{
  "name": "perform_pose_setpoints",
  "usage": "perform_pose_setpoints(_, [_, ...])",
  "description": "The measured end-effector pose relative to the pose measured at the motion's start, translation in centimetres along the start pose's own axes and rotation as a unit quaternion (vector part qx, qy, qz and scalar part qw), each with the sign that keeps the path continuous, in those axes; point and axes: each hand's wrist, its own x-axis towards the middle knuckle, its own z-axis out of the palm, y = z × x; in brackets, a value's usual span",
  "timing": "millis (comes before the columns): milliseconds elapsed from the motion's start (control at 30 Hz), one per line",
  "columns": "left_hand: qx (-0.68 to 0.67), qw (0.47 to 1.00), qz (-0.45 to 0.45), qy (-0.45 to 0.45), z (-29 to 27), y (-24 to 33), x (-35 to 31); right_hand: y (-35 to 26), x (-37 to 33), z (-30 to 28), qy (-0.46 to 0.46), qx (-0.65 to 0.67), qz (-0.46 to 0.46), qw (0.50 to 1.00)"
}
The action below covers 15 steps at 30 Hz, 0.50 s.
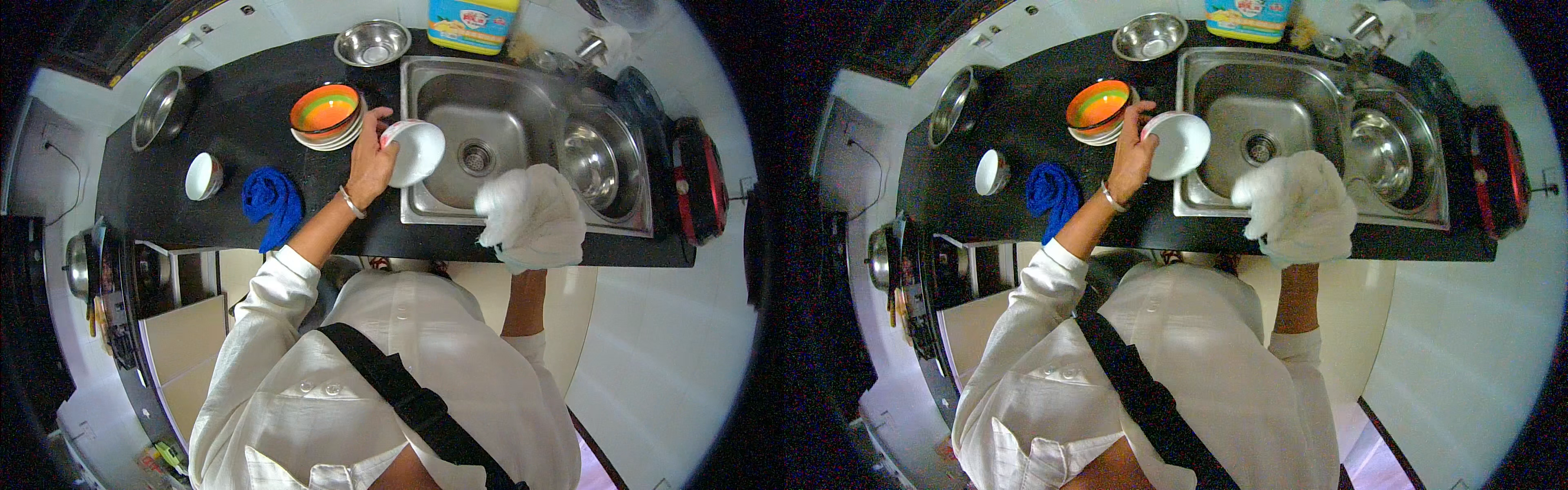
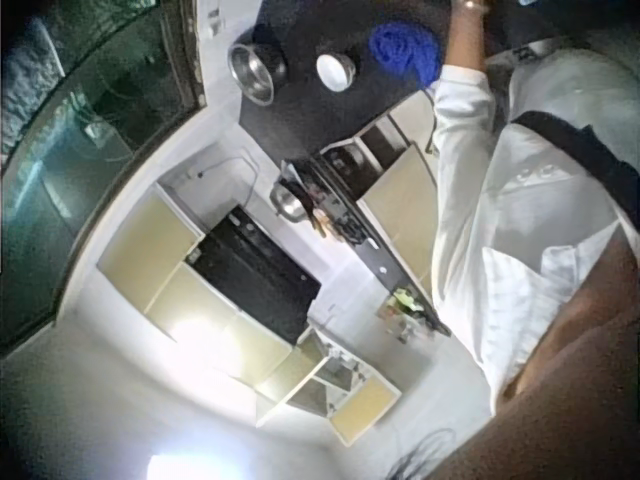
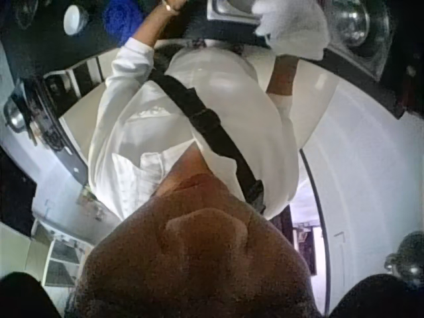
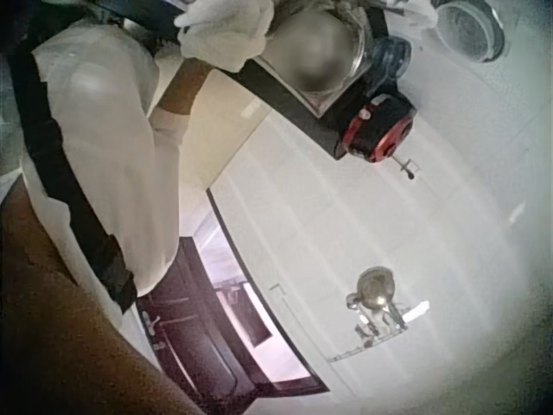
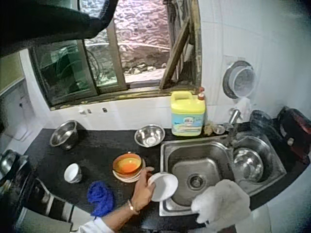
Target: The person dries several bowls and plates with a white cloth in a kitchen. They pick up each item from the counter, wipe it dry, and place it back down. The person also rinses the cloth under running water.
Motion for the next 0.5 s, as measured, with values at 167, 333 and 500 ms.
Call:
perform_pose_setpoints(167, [0.208,0.944,0.249,0.057,2.3,3.0,0.3,0.4,1.0,-2.5,-0.023,-0.041,-0.036,0.998])
perform_pose_setpoints(333, [0.242,0.909,0.339,0.034,3.7,4.5,0.1,0.7,2.2,-3.1,-0.11,-0.124,-0.117,0.979])
perform_pose_setpoints(500, [0.205,0.905,0.367,-0.061,5.3,7.4,-1.0,0.6,3.6,-0.5,-0.219,-0.209,-0.182,0.936])
